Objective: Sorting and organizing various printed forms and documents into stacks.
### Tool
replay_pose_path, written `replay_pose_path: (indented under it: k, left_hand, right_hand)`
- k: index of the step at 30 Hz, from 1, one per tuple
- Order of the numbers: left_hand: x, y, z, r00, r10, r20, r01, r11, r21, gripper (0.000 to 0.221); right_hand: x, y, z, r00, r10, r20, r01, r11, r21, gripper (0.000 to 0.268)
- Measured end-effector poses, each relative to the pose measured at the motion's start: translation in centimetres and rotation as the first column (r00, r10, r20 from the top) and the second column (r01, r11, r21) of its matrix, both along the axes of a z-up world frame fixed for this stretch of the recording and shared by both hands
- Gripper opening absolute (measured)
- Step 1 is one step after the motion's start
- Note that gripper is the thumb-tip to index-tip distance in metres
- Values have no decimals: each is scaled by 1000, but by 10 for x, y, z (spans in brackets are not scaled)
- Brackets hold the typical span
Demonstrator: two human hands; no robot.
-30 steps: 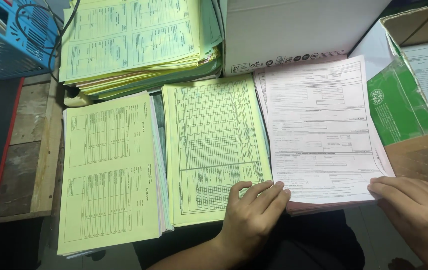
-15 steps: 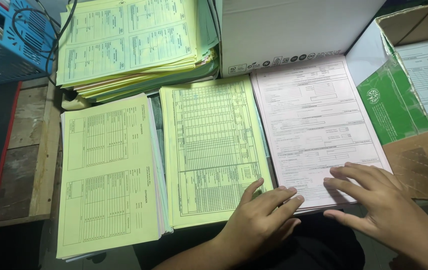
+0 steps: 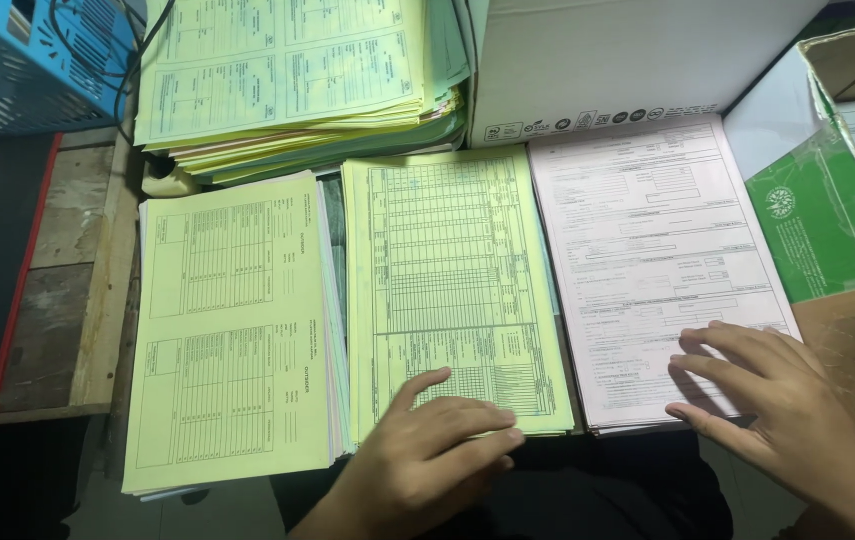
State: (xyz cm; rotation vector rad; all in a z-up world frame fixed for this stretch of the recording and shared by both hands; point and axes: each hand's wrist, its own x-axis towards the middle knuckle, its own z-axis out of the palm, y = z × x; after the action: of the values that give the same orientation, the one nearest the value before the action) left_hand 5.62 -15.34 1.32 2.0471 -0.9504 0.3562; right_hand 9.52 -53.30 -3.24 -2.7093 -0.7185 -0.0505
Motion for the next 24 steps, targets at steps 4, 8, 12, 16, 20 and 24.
replay_pose_path:
  k: [4, 8, 12, 16, 20, 24]
  left_hand:
    - [-16, 53, 16, 972, 233, 7, -232, 962, 143, 24]
    - [-50, 126, 9, 821, 524, -228, -416, 822, 388, 58]
    - [-76, 165, -14, 458, 724, -516, -435, 689, 580, 74]
    - [-92, 171, -18, 491, 665, -562, -477, 745, 465, 43]
    - [-94, 169, -6, 587, 725, -361, -603, 689, 402, 42]
    - [-81, 144, 3, 658, 753, -3, -718, 629, 299, 29]
  right_hand:
    - [-2, 4, -5, 991, 86, 101, -93, 994, 64, 45]
    - [3, 43, 15, 967, 238, 86, -252, 942, 223, 36]
    - [8, 64, 15, 954, 288, 88, -301, 903, 306, 31]
    - [16, 85, 20, 928, 318, 196, -368, 863, 345, 31]
    - [15, 91, 33, 934, 317, 167, -358, 851, 386, 22]
    - [11, 92, 43, 944, 330, 20, -312, 868, 386, 27]
